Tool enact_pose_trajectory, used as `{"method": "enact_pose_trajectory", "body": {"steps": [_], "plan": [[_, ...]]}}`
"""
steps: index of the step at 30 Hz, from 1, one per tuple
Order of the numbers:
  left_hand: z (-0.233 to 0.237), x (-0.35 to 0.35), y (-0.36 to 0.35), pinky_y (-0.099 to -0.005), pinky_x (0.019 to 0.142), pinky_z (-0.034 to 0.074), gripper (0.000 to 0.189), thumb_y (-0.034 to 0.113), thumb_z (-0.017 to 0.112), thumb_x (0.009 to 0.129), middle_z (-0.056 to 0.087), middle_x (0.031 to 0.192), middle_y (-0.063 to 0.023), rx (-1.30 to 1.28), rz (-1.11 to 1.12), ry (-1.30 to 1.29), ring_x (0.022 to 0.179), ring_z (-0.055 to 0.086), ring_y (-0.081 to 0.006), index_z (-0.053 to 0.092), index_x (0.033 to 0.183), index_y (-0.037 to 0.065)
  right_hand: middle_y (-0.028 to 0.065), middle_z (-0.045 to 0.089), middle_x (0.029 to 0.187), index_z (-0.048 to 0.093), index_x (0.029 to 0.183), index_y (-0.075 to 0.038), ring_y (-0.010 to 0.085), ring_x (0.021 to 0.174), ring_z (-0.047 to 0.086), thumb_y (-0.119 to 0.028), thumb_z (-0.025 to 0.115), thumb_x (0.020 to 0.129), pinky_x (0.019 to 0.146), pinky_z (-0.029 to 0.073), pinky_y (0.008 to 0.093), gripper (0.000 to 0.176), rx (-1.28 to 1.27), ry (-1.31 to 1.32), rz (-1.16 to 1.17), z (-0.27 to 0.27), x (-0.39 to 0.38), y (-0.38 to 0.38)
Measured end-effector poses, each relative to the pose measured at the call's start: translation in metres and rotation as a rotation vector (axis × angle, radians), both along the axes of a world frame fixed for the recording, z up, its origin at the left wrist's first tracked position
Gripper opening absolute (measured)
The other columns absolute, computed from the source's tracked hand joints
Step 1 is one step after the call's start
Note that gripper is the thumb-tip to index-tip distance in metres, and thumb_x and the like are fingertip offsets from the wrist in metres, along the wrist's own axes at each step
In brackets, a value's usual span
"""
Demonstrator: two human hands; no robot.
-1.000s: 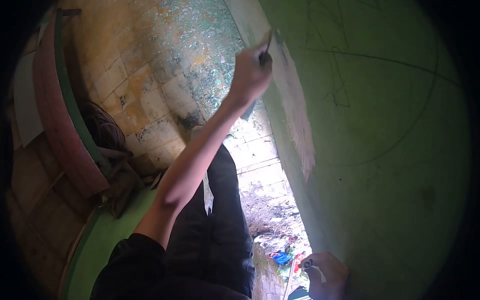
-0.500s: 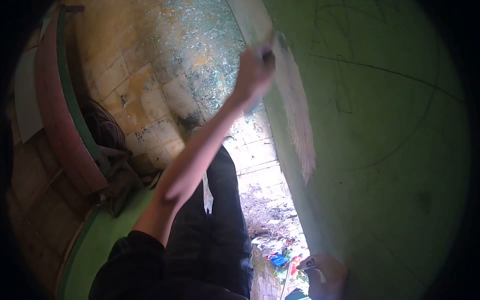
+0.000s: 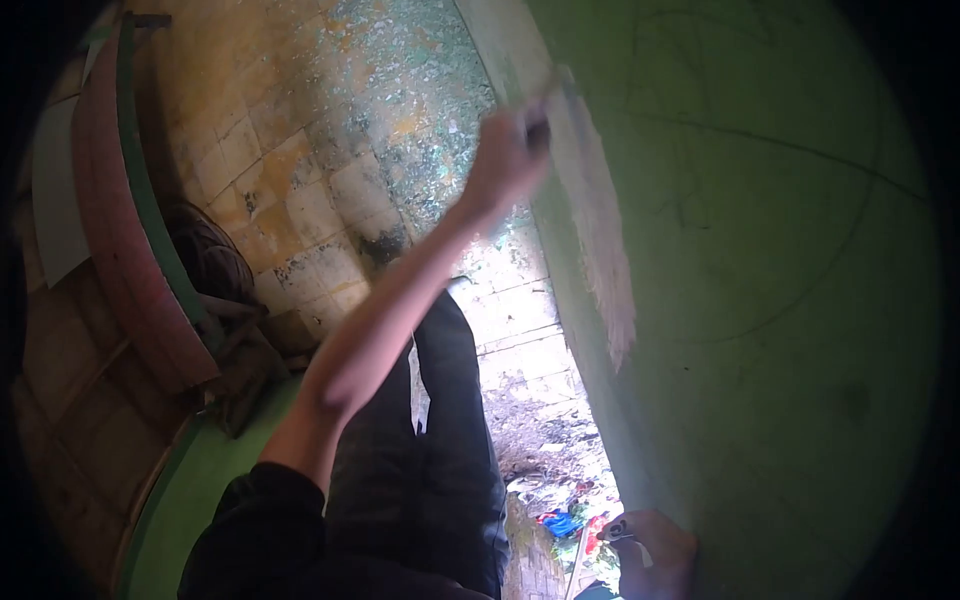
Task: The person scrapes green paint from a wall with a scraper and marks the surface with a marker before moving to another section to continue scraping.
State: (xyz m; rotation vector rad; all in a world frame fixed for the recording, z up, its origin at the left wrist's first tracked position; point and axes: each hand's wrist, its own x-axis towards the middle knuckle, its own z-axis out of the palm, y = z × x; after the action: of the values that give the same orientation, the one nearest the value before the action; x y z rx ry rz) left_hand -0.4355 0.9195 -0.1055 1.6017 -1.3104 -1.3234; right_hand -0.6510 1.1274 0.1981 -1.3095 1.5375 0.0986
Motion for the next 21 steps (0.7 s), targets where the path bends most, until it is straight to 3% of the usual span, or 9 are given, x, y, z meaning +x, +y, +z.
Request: {"method": "enact_pose_trajectory", "body": {"steps": [1, 5, 8, 11, 14, 16, 17, 19, 21], "plan": [[0.016, 0.011, -0.029, -0.0413, 0.090, 0.054, 0.049, -0.003, 0.056, 0.089, 0.073, 0.097, -0.0240, 0.207, -0.002, 0.036, 0.096, 0.072, -0.0317, 0.061, 0.137, 0.004, 0.0148, 0.071, 0.090, 0.069, 0.094, -0.002, 0.0260, 0.083, 0.072, 0.001, 0.060, 0.091, 0.074, 0.055, 0.0338, 0.011, -0.020, 0.016, 0.015, -0.002, 0.002, 0.000], [-0.010, -0.029, 0.035, -0.0356, 0.067, 0.055, 0.046, -0.006, 0.052, 0.089, 0.072, 0.086, -0.0226, -0.393, 0.121, 0.009, 0.072, 0.070, -0.0234, 0.062, 0.134, 0.001, 0.0108, 0.071, 0.076, 0.067, 0.078, -0.001, 0.0232, 0.071, 0.072, 0.012, 0.059, 0.073, 0.065, 0.055, 0.0314, 0.016, 0.000, 0.103, -0.043, -0.004, 0.005, 0.002], [-0.012, 0.007, -0.026, -0.0315, 0.045, 0.048, 0.045, -0.011, 0.050, 0.086, 0.070, 0.075, -0.0212, 0.037, 0.099, 0.185, 0.054, 0.061, -0.0141, 0.065, 0.128, -0.003, 0.0110, 0.071, 0.076, 0.067, 0.079, 0.000, 0.0229, 0.071, 0.072, 0.012, 0.060, 0.074, 0.065, 0.055, 0.0318, 0.015, -0.082, 0.034, -0.011, -0.007, 0.003, 0.004], [0.012, -0.011, 0.020, -0.0349, 0.067, 0.054, 0.046, 0.002, 0.053, 0.095, 0.070, 0.079, -0.0192, -0.039, 0.007, -0.002, 0.066, 0.064, -0.0167, 0.059, 0.140, 0.006, 0.0123, 0.071, 0.077, 0.068, 0.080, 0.000, 0.0226, 0.072, 0.073, 0.012, 0.060, 0.075, 0.065, 0.056, 0.0316, 0.016, -0.062, 0.054, -0.020, -0.007, 0.000, 0.005], [-0.006, -0.018, 0.041, -0.0340, 0.076, 0.053, 0.053, -0.001, 0.051, 0.093, 0.071, 0.086, -0.0215, -0.082, -0.009, 0.031, 0.076, 0.066, -0.0174, 0.056, 0.145, 0.009, 0.0150, 0.071, 0.090, 0.069, 0.096, 0.000, 0.0259, 0.083, 0.072, -0.001, 0.059, 0.092, 0.074, 0.055, 0.0340, 0.011, 0.067, 0.054, -0.015, 0.005, 0.002, -0.007], [-0.006, 0.008, -0.021, -0.0397, 0.065, 0.054, 0.043, -0.012, 0.050, 0.085, 0.069, 0.080, -0.0270, -0.022, 0.016, 0.081, 0.063, 0.065, -0.0238, 0.065, 0.124, -0.007, 0.0152, 0.071, 0.090, 0.069, 0.097, 0.000, 0.0256, 0.084, 0.072, -0.001, 0.059, 0.091, 0.074, 0.055, 0.0339, 0.011, 0.082, 0.048, -0.025, 0.006, 0.003, -0.006], [0.001, 0.004, -0.011, -0.0275, 0.054, 0.046, 0.050, 0.002, 0.051, 0.095, 0.066, 0.073, -0.0111, 0.159, -0.017, 0.075, 0.059, 0.057, -0.0113, 0.055, 0.145, 0.008, 0.0154, 0.071, 0.090, 0.069, 0.097, 0.000, 0.0255, 0.084, 0.072, -0.001, 0.059, 0.091, 0.074, 0.055, 0.0338, 0.011, 0.071, 0.044, -0.025, 0.003, 0.002, -0.008], [-0.022, -0.025, 0.038, -0.0300, 0.054, 0.046, 0.050, 0.003, 0.051, 0.096, 0.066, 0.073, -0.0132, -0.291, 0.048, 0.026, 0.060, 0.057, -0.0115, 0.055, 0.145, 0.008, 0.0153, 0.071, 0.090, 0.069, 0.097, 0.000, 0.0253, 0.083, 0.071, -0.001, 0.059, 0.091, 0.074, 0.055, 0.0338, 0.011, 0.082, 0.059, -0.040, 0.001, 0.003, -0.007], [0.003, -0.020, 0.044, -0.0421, 0.063, 0.052, 0.040, -0.010, 0.053, 0.084, 0.067, 0.077, -0.0273, -0.150, 0.061, 0.091, 0.063, 0.066, -0.0254, 0.068, 0.120, -0.005, 0.0153, 0.071, 0.090, 0.069, 0.097, 0.000, 0.0252, 0.083, 0.071, -0.001, 0.059, 0.091, 0.074, 0.055, 0.0339, 0.011, 0.092, 0.061, -0.034, 0.002, 0.002, -0.007]]}}
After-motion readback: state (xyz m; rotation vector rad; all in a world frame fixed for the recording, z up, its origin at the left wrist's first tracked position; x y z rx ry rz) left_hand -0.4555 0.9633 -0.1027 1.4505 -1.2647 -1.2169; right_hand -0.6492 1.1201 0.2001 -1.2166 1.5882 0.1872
